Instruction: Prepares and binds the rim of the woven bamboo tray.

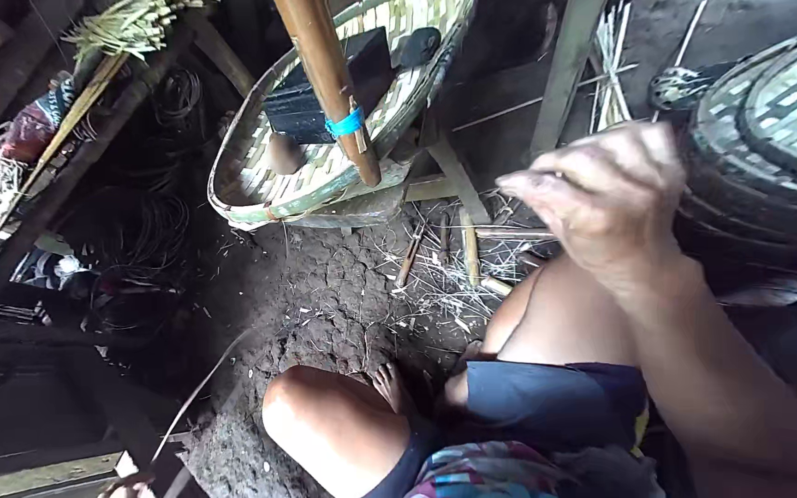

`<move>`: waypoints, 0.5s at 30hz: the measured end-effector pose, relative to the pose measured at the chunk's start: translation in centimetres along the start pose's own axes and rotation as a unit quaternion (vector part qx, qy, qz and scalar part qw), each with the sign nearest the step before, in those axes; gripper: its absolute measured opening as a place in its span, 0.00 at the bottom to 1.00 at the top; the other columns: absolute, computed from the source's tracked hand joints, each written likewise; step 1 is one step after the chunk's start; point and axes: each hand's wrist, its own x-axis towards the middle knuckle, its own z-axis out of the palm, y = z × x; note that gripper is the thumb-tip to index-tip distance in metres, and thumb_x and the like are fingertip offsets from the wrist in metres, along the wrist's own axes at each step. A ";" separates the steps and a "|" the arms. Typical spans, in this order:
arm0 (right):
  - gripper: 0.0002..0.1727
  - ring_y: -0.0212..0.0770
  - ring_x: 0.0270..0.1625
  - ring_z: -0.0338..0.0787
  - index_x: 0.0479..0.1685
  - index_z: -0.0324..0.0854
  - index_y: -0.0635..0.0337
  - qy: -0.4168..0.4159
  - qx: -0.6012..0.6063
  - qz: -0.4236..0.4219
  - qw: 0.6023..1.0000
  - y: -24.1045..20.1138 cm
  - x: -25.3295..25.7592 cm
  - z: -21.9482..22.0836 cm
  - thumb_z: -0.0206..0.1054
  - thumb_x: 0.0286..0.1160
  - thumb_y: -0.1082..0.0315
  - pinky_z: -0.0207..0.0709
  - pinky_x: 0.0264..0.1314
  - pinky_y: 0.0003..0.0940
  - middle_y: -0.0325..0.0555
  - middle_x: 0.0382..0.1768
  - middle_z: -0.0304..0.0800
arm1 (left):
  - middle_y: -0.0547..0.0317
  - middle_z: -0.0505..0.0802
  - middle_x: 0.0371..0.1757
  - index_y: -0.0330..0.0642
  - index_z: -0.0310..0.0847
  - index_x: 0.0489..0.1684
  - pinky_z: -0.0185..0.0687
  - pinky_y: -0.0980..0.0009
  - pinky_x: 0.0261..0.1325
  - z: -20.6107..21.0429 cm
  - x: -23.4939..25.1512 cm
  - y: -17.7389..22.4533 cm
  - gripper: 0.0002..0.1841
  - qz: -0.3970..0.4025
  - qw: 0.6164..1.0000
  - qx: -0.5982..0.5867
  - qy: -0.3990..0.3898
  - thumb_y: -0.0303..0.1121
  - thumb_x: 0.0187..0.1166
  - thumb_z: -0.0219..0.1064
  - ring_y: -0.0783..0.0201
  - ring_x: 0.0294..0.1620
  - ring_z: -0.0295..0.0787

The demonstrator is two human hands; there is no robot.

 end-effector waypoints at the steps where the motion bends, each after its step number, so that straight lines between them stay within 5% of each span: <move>1: 0.08 0.65 0.48 0.90 0.48 0.90 0.64 0.038 0.022 -0.050 0.998 -0.8 0.9 0.7 0.65 0.83 0.74 0.75 0.60 0.56 0.63 0.40 0.92 | 0.82 0.97 0.36 0.62 0.90 0.28 0.87 0.79 0.50 0.6 0.9 0.6 0.12 -0.020 0.998 0.024 -0.050 0.34 0.80 0.63 0.82 0.39 0.92; 4: 0.06 0.55 0.54 0.92 0.47 0.89 0.61 0.105 0.153 -0.137 0.973 -4.2 4.2 2.4 0.67 0.81 0.73 0.80 0.67 0.47 0.57 0.44 0.95 | 0.83 0.96 0.45 0.65 0.92 0.40 0.88 0.74 0.59 4.2 5.7 3.1 0.03 0.026 0.986 0.077 -0.146 0.45 0.79 0.71 0.79 0.50 0.93; 9: 0.06 0.50 0.52 0.93 0.47 0.86 0.66 0.144 0.279 -0.203 0.928 -6.6 7.6 4.1 0.65 0.81 0.75 0.83 0.65 0.40 0.57 0.41 0.94 | 0.88 0.93 0.53 0.69 0.88 0.48 0.84 0.74 0.66 14.5 14.5 12.7 0.05 0.274 0.945 0.080 -0.159 0.47 0.82 0.69 0.80 0.59 0.88; 12: 0.03 0.48 0.48 0.93 0.39 0.83 0.63 0.153 0.309 -0.201 0.917 -6.8 8.2 5.0 0.66 0.79 0.75 0.81 0.59 0.39 0.55 0.40 0.95 | 0.79 0.90 0.58 0.56 0.87 0.51 0.79 0.69 0.74 19.8 18.0 18.8 0.10 0.370 0.895 0.112 -0.222 0.47 0.84 0.66 0.75 0.67 0.85; 15: 0.06 0.45 0.43 0.91 0.31 0.85 0.62 0.151 0.353 -0.177 0.906 -7.2 8.5 5.4 0.67 0.76 0.74 0.79 0.56 0.39 0.51 0.38 0.95 | 0.67 0.90 0.56 0.41 0.90 0.50 0.78 0.77 0.67 24.6 19.5 23.3 0.17 0.387 0.850 0.157 -0.320 0.44 0.88 0.59 0.77 0.63 0.82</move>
